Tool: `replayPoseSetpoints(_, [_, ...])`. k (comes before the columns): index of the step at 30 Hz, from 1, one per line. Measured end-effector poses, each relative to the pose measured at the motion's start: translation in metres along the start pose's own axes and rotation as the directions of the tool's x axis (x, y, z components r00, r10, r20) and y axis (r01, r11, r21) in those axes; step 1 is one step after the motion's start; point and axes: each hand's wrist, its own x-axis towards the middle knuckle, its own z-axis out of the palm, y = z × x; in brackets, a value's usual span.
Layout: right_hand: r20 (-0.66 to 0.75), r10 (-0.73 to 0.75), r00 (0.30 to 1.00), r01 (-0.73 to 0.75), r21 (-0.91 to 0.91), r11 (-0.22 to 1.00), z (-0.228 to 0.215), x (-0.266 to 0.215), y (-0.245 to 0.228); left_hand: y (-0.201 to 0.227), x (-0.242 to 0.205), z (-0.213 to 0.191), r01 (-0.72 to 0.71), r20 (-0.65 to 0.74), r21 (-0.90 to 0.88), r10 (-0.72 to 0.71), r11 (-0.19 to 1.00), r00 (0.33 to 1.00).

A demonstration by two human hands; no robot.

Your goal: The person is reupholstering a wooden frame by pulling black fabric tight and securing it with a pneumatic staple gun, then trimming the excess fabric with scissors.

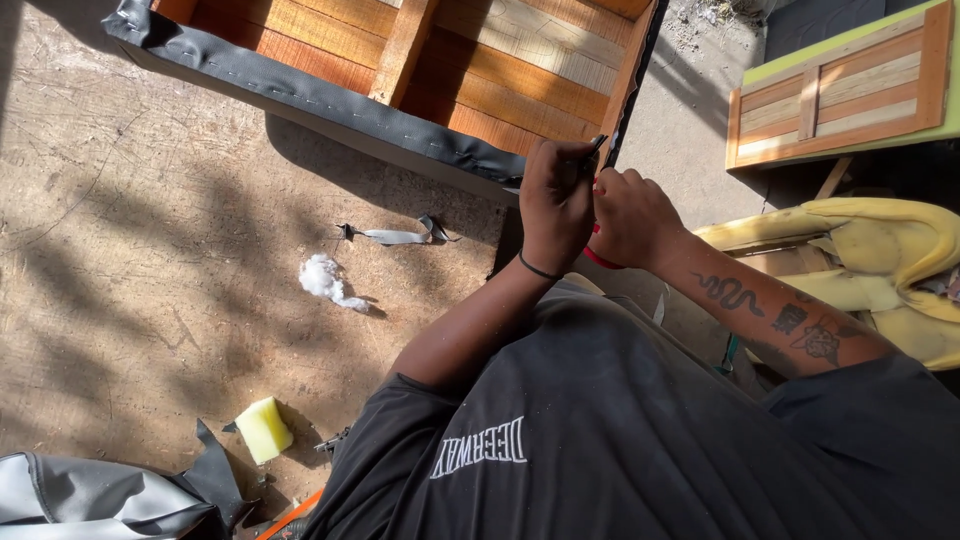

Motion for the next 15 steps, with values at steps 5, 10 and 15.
replayPoseSetpoints(5, [-0.058,0.043,0.997,-0.039,0.072,0.997,0.016,0.008,-0.003,-0.008,-0.010,0.011,0.021,0.012,-0.022,-0.020,1.000,1.000])
replayPoseSetpoints(10, [-0.064,0.013,0.998,-0.007,0.083,0.997,0.012,0.020,-0.022,-0.013,-0.013,0.011,0.025,0.046,-0.028,-0.023,0.999,0.999])
replayPoseSetpoints(15, [-0.051,-0.015,0.999,0.019,0.086,0.996,0.003,0.030,-0.027,-0.018,-0.013,0.012,0.019,0.047,-0.068,-0.016,0.998,0.999])
